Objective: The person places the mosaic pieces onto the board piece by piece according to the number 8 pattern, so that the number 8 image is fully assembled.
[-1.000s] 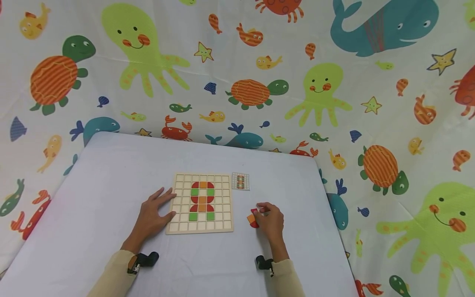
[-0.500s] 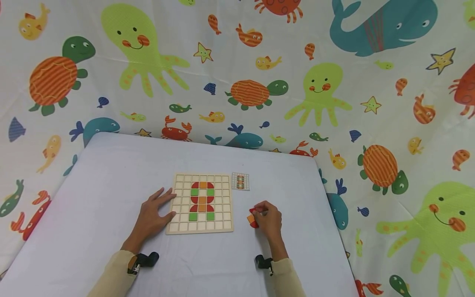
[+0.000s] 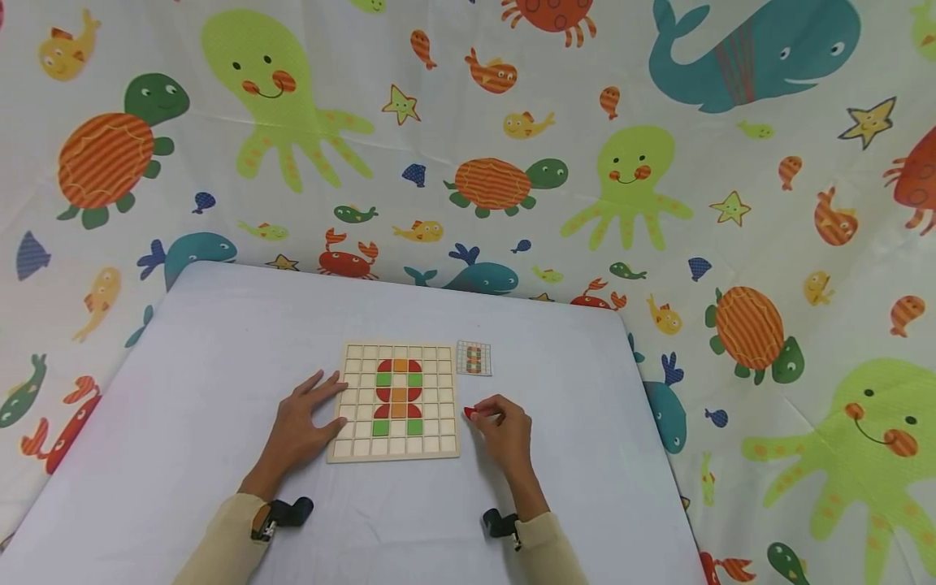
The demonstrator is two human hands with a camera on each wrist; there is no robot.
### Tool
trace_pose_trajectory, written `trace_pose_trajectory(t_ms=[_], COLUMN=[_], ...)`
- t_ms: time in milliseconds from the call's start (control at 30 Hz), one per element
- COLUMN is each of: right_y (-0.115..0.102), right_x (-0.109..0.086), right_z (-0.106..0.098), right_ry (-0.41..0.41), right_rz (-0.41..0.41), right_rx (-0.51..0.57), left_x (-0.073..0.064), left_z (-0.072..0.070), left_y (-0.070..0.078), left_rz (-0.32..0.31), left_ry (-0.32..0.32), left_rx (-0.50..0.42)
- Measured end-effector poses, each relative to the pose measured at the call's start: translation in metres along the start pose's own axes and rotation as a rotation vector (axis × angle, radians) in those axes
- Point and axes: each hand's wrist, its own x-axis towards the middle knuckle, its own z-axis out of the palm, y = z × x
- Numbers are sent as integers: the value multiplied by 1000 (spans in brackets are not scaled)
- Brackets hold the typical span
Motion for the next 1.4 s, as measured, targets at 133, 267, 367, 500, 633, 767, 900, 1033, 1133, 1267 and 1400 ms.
trace_pose_trajectory(t_ms=[133,267,367,500,633,767,900,1033,1133,1267,1400], right_y=[-10,-21,-29,-36,-40,-46,-52,-56,-58,-58,-60], right_x=[-5,-11,-16,-25,-35,-44,-51,-54,-55,-55,-54], right_z=[10,18,24,35,47,58,68,78,84,90,95], right_ry=[-37,-80,-116,-159,-209,-250,-268,-269,-266,-259,-235], right_rz=[-18,-20,-33,-81,-117,-119,-121,-141,-153,-151,-155], right_rx=[43,77,100,119,120,116,102,67,31,-19,-54], left_x=[-1,-1,-2,-1,-1,-1,-1,-1,-1,-1,-1], left_z=[1,1,0,-1,-1,-1,-1,-1,-1,-1,-2], left_y=[-1,0,0,2,2,1,1,1,1,2,2], left_rz=[1,-2,-2,-3,-14,-22,-18,-14,-8,1,5], left_ry=[-3,-6,-6,-8,-15,-19,-21,-21,-18,-12,-8], left_rx=[-3,1,1,1,7,9,12,10,9,5,5])
